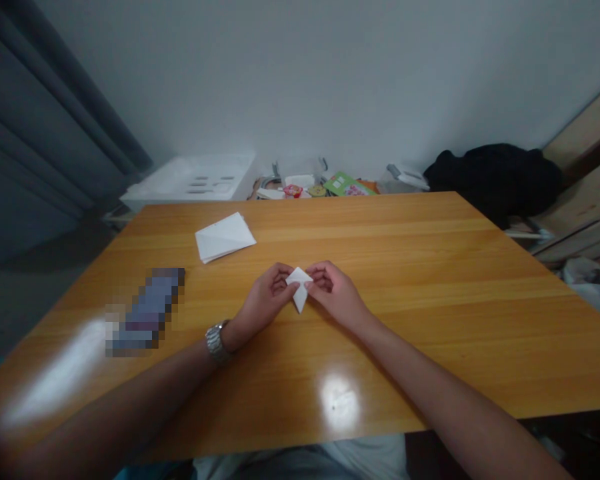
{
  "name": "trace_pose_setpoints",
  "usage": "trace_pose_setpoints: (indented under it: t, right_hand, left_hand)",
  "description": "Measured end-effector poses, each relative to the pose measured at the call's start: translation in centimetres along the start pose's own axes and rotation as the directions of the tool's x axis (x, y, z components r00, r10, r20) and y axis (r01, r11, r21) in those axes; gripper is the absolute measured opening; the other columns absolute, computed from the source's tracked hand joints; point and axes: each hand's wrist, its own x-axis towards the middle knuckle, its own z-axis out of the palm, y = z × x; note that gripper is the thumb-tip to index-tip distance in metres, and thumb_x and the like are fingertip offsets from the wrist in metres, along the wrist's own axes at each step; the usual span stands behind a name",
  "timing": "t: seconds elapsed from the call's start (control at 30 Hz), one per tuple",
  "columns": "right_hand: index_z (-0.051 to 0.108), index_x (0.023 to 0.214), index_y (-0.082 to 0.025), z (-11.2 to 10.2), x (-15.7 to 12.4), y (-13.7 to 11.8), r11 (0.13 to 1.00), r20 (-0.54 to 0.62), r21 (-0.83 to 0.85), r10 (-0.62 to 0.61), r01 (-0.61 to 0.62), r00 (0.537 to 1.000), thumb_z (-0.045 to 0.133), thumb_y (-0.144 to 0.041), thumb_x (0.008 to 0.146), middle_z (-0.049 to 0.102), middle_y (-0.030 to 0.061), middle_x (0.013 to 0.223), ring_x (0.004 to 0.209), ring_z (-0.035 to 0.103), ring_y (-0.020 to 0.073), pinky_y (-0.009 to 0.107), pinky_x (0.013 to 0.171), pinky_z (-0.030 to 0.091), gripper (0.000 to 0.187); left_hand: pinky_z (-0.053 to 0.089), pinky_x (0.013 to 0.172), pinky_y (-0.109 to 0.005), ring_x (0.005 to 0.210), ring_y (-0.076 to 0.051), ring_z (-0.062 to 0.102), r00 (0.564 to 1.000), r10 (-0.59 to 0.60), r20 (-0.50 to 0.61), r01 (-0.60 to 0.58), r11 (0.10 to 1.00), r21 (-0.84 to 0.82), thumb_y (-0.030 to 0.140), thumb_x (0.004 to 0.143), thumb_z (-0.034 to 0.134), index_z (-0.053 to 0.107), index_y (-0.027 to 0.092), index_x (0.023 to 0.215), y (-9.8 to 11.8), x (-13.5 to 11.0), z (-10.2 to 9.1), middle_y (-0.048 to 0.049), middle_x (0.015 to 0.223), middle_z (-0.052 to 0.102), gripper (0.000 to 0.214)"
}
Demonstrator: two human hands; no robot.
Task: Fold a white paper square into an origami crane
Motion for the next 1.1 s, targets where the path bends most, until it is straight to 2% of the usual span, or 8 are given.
trace_pose_setpoints:
  t: [0.1,0.17,0.43,0.67,0.8,0.97,1.1]
  right_hand:
    - [0.061,0.093,-0.021,0.2,-0.2,-0.2,0.997,0.071,0.039,0.057,-0.06,0.996,0.067,-0.041,0.086,0.069,0.0032,0.089,0.077,0.067,0.0171,0.033,0.072,0.058,0.022]
    - [0.06,0.091,-0.022,0.3,-0.3,-0.4,0.995,0.071,0.057,0.074,-0.078,0.995,0.068,-0.043,0.085,0.069,0.0018,0.085,0.073,0.066,0.0167,0.033,0.068,0.058,0.024]
    - [0.062,0.091,-0.022,0.2,-0.6,-1.0,0.996,0.105,0.058,0.064,-0.07,0.992,0.064,-0.044,0.089,0.069,0.001,0.079,0.067,0.067,0.0158,0.031,0.065,0.058,0.022]
    - [0.064,0.093,-0.021,-0.1,-0.6,-1.3,0.998,0.044,0.045,0.046,-0.048,0.998,0.068,-0.042,0.087,0.069,0.0024,0.083,0.07,0.067,0.0168,0.032,0.065,0.059,0.022]
    - [0.064,0.101,-0.023,-0.3,-0.6,-1.1,0.998,0.056,0.064,0.012,-0.016,0.998,0.067,-0.04,0.088,0.068,0.0014,0.086,0.07,0.067,0.0163,0.032,0.065,0.059,0.021]
    - [0.065,0.096,-0.022,-0.5,-0.6,-1.0,0.999,0.079,0.043,-0.016,0.013,0.997,0.066,-0.038,0.089,0.067,0.0007,0.081,0.066,0.066,0.0153,0.03,0.064,0.058,0.017]
    - [0.066,0.095,-0.021,-0.7,-0.5,-1.0,0.999,0.089,0.039,-0.011,0.007,0.996,0.066,-0.038,0.089,0.068,0.0013,0.082,0.069,0.067,0.0152,0.03,0.066,0.058,0.018]
  left_hand:
    - [0.054,0.073,-0.026,0.083,-0.014,0.066,1.0,0.005,-0.004,-0.005,0.998,-0.067,0.03,0.088,0.066,0.053,0.017,0.1,-0.1,0.0,0.0,-0.0035,0.094,0.065,0.021]
    - [0.054,0.074,-0.026,0.082,-0.014,0.066,1.0,0.003,0.001,-0.003,0.996,-0.09,0.031,0.088,0.066,0.054,0.017,0.099,0.1,0.1,0.0,-0.0039,0.093,0.066,0.021]
    - [0.054,0.069,-0.027,0.076,-0.016,0.066,0.998,-0.058,-0.004,0.058,0.993,-0.104,0.04,0.087,0.067,0.056,0.017,0.094,0.5,-0.2,-0.1,-0.0036,0.087,0.067,0.026]
    - [0.053,0.078,-0.027,0.085,-0.016,0.065,1.0,0.015,0.014,-0.014,0.995,-0.099,0.038,0.09,0.063,0.056,0.017,0.103,0.7,-0.4,-0.1,-0.0051,0.097,0.066,0.025]
    - [0.053,0.077,-0.028,0.083,-0.015,0.064,1.0,0.021,0.013,-0.02,0.995,-0.101,0.038,0.092,0.061,0.055,0.018,0.103,1.0,-0.4,0.0,-0.0049,0.095,0.065,0.024]
    - [0.053,0.075,-0.028,0.083,-0.016,0.063,0.998,0.057,0.032,-0.052,0.99,-0.13,0.039,0.093,0.061,0.055,0.018,0.106,1.0,-0.5,0.0,-0.0052,0.094,0.064,0.025]
    - [0.053,0.075,-0.027,0.082,-0.015,0.063,0.998,0.056,0.023,-0.054,0.994,-0.098,0.038,0.094,0.06,0.058,0.017,0.099,1.1,-0.6,-0.1,-0.0045,0.091,0.064,0.021]
